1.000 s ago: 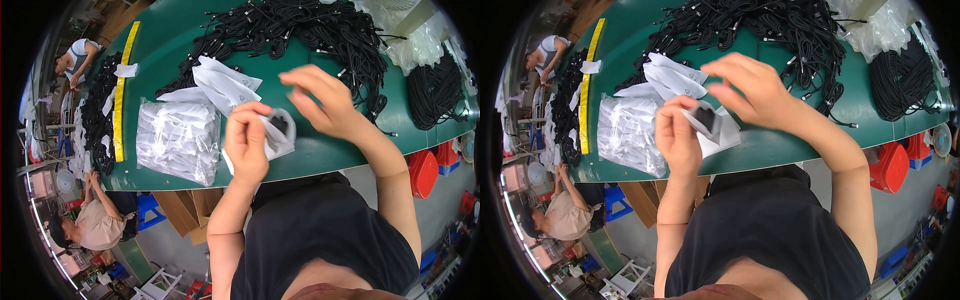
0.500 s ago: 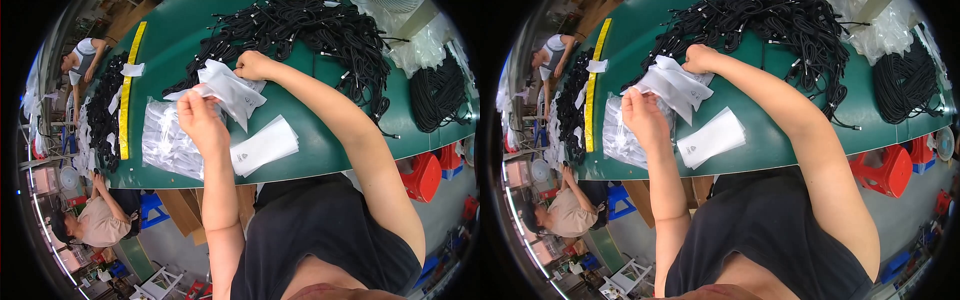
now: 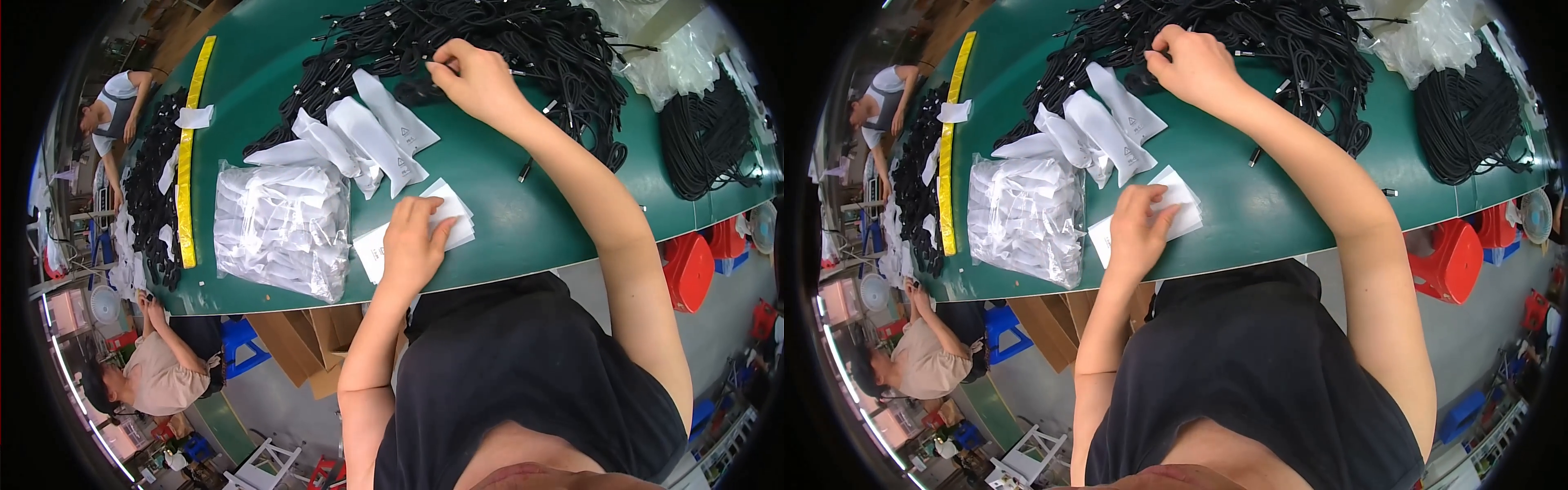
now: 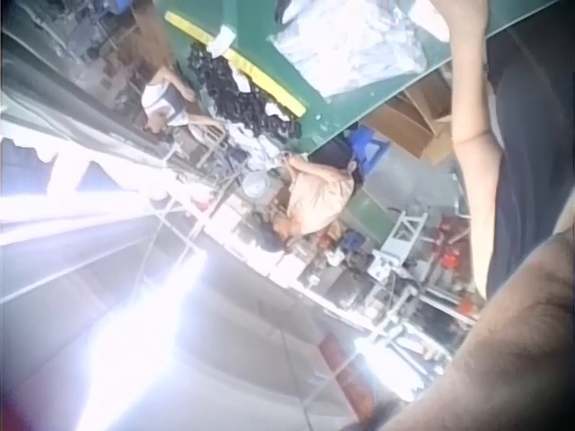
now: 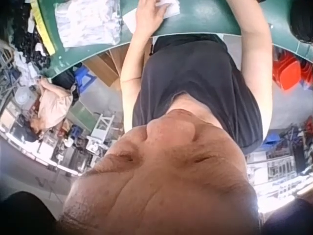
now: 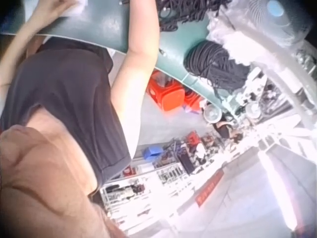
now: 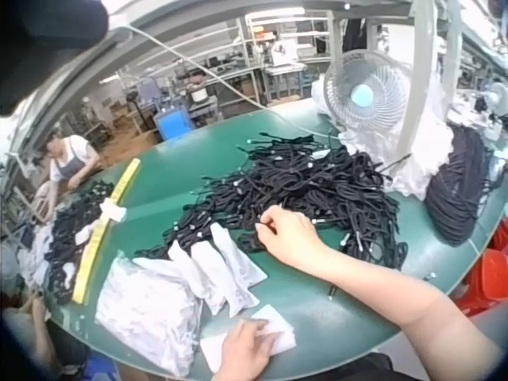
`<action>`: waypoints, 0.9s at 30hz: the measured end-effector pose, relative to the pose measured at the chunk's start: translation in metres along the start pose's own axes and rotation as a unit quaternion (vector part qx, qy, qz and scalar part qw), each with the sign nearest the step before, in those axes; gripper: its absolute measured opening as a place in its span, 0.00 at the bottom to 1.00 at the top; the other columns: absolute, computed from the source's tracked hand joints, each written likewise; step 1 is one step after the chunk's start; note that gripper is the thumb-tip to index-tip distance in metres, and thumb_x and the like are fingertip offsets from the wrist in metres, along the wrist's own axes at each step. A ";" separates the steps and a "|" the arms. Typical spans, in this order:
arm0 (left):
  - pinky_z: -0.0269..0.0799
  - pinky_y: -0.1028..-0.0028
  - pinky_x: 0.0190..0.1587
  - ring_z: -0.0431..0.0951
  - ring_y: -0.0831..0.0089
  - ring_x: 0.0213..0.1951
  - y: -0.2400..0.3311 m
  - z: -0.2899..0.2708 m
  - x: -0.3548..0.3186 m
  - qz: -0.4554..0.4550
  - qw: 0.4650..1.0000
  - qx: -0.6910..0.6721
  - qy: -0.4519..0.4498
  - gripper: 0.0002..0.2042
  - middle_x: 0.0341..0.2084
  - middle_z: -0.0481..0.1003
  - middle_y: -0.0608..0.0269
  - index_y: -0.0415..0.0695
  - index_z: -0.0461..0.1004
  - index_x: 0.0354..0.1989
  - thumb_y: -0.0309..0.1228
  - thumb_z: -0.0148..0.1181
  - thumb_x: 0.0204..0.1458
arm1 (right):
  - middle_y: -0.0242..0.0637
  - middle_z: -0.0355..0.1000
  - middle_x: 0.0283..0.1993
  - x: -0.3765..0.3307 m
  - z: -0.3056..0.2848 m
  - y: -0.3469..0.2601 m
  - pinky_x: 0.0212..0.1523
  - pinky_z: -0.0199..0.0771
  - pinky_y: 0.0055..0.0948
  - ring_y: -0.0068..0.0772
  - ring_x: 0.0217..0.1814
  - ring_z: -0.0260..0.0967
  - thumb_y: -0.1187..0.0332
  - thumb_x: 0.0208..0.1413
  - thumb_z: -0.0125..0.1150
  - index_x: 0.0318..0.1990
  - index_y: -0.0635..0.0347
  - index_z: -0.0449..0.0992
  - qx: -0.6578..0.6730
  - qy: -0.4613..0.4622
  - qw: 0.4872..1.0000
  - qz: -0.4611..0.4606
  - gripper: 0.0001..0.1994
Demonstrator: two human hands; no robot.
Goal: Packing bundled black cables into individual white plastic sleeves and then into a larger clear bag.
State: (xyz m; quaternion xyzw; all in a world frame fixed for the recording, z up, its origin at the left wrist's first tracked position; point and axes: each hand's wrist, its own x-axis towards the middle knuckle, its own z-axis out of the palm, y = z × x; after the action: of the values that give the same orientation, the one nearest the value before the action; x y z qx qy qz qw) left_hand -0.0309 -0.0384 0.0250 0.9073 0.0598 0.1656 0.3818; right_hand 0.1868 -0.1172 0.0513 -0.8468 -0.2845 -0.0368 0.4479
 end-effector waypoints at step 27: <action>0.65 0.79 0.27 0.71 0.76 0.25 -0.003 0.007 -0.010 -0.037 0.985 -0.142 0.089 0.03 0.25 0.73 0.63 0.38 0.77 0.30 0.23 0.62 0.46 | 0.38 0.71 0.30 -0.150 -0.083 0.010 0.27 0.68 0.21 0.24 0.27 0.68 0.80 0.45 0.60 0.35 0.66 0.72 0.205 -0.042 0.971 -0.113 0.08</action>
State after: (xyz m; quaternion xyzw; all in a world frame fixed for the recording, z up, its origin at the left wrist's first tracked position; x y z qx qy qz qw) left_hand -0.0380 -0.0435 0.0162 0.8227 0.1027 0.2386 0.5057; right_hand 0.0825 -0.2534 0.0459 -0.6997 -0.3984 0.0075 0.5930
